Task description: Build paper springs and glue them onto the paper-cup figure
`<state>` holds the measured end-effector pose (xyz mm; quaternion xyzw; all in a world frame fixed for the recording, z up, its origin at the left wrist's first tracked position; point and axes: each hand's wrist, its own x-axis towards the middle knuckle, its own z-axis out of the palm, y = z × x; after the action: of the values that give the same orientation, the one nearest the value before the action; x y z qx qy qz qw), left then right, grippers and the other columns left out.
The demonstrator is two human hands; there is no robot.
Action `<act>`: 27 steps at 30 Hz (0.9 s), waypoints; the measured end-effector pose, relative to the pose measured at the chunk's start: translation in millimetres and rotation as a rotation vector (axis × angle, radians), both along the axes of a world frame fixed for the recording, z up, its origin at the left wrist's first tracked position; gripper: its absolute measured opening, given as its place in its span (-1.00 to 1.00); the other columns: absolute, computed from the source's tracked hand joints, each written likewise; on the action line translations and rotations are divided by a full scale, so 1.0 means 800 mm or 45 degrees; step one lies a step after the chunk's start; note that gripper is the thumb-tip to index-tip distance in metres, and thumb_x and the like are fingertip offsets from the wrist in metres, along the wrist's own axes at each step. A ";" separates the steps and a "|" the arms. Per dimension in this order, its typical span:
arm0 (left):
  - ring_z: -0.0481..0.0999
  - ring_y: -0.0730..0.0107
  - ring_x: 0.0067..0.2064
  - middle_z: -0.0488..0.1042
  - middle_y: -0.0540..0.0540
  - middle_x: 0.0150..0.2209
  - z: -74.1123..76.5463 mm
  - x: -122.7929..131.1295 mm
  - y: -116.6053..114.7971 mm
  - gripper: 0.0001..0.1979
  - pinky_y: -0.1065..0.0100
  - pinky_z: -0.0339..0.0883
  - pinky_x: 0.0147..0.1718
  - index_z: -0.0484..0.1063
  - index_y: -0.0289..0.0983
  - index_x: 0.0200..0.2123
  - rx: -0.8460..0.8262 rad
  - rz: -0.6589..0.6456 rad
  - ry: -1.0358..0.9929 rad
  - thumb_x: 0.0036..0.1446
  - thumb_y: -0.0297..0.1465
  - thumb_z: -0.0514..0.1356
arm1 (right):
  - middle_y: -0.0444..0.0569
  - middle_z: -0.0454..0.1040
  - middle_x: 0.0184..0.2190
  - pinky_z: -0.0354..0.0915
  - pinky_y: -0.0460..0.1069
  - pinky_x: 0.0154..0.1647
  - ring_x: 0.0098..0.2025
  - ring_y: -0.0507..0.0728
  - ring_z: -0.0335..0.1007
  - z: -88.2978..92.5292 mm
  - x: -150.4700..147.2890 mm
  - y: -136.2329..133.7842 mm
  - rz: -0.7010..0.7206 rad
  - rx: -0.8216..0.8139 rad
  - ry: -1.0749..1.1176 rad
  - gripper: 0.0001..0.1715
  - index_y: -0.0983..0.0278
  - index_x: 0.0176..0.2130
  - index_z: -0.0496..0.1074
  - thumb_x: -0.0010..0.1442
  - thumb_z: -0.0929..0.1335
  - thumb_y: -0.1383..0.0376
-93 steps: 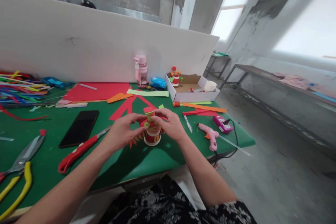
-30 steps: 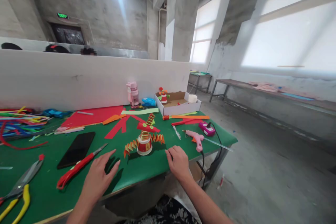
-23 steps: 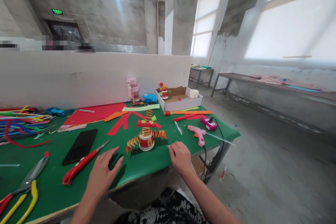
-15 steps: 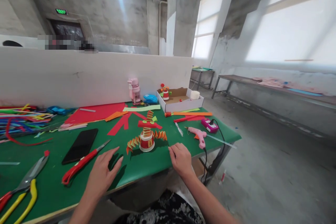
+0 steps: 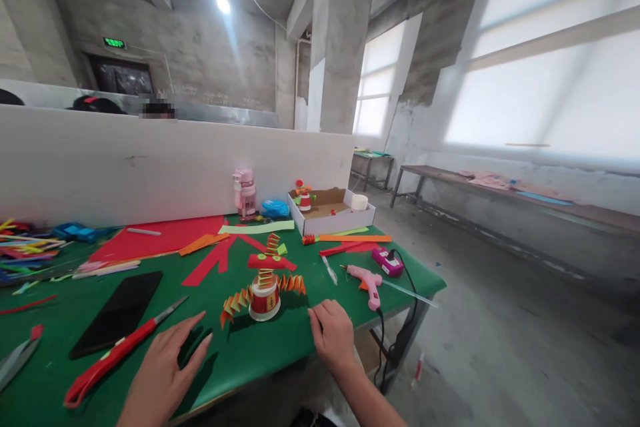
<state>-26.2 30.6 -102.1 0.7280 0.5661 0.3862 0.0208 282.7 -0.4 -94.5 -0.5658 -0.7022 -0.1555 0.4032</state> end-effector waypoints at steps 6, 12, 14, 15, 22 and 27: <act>0.53 -0.01 0.01 0.58 -0.19 -0.06 -0.001 0.001 -0.002 -0.45 0.06 0.46 -0.04 0.47 -0.21 -0.04 -0.017 0.012 -0.006 0.13 0.05 0.02 | -0.07 0.37 -0.55 0.09 -0.03 -0.39 -0.44 0.08 0.27 0.001 0.000 0.000 -0.003 0.017 -0.006 -0.55 0.23 -0.52 0.31 0.38 0.15 0.29; 0.53 -0.02 0.01 0.58 -0.20 -0.06 0.002 0.003 -0.002 -0.44 0.04 0.45 -0.03 0.47 -0.22 -0.04 -0.014 0.016 -0.018 0.13 0.05 0.01 | -0.07 0.38 -0.55 0.10 -0.04 -0.39 -0.44 0.09 0.27 0.001 0.000 0.000 -0.006 0.004 0.001 -0.54 0.23 -0.52 0.31 0.39 0.14 0.28; 0.53 -0.01 0.01 0.58 -0.19 -0.06 0.002 0.002 -0.002 -0.46 0.05 0.45 -0.03 0.47 -0.21 -0.04 -0.008 0.013 -0.018 0.13 0.04 0.02 | -0.06 0.38 -0.55 0.11 -0.03 -0.39 -0.44 0.09 0.28 -0.001 0.000 0.000 -0.008 0.000 0.003 -0.54 0.23 -0.52 0.32 0.39 0.14 0.28; 0.53 -0.01 0.01 0.59 -0.18 -0.07 0.002 0.002 -0.001 -0.47 0.05 0.45 -0.03 0.48 -0.20 -0.05 0.000 0.014 -0.018 0.13 0.03 0.03 | -0.06 0.38 -0.55 0.11 -0.03 -0.39 -0.44 0.09 0.28 -0.001 0.000 -0.001 -0.004 -0.004 0.011 -0.53 0.23 -0.52 0.33 0.39 0.14 0.27; 0.54 0.02 -0.01 0.59 -0.15 -0.08 0.000 0.002 0.000 -0.52 0.10 0.46 -0.05 0.47 -0.17 -0.05 0.067 -0.014 -0.020 0.13 0.00 0.05 | -0.04 0.51 -0.43 0.27 -0.07 -0.35 -0.38 0.08 0.41 0.047 0.001 0.009 0.193 -0.177 0.586 -0.62 0.23 -0.38 0.45 0.36 0.19 0.17; 0.54 0.02 -0.02 0.59 -0.17 -0.08 0.003 0.002 -0.002 -0.52 0.10 0.44 -0.05 0.46 -0.18 -0.05 0.062 -0.019 -0.025 0.14 0.00 0.05 | 0.01 0.57 -0.25 0.33 0.00 -0.10 -0.16 0.14 0.47 0.111 -0.014 0.066 0.388 -0.432 1.062 -0.63 0.24 -0.26 0.49 0.28 0.26 0.04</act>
<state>-24.8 29.0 -99.5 0.7286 0.5509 0.4068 0.0114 271.9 52.0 -5.4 -0.5283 -0.5708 0.2630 0.5709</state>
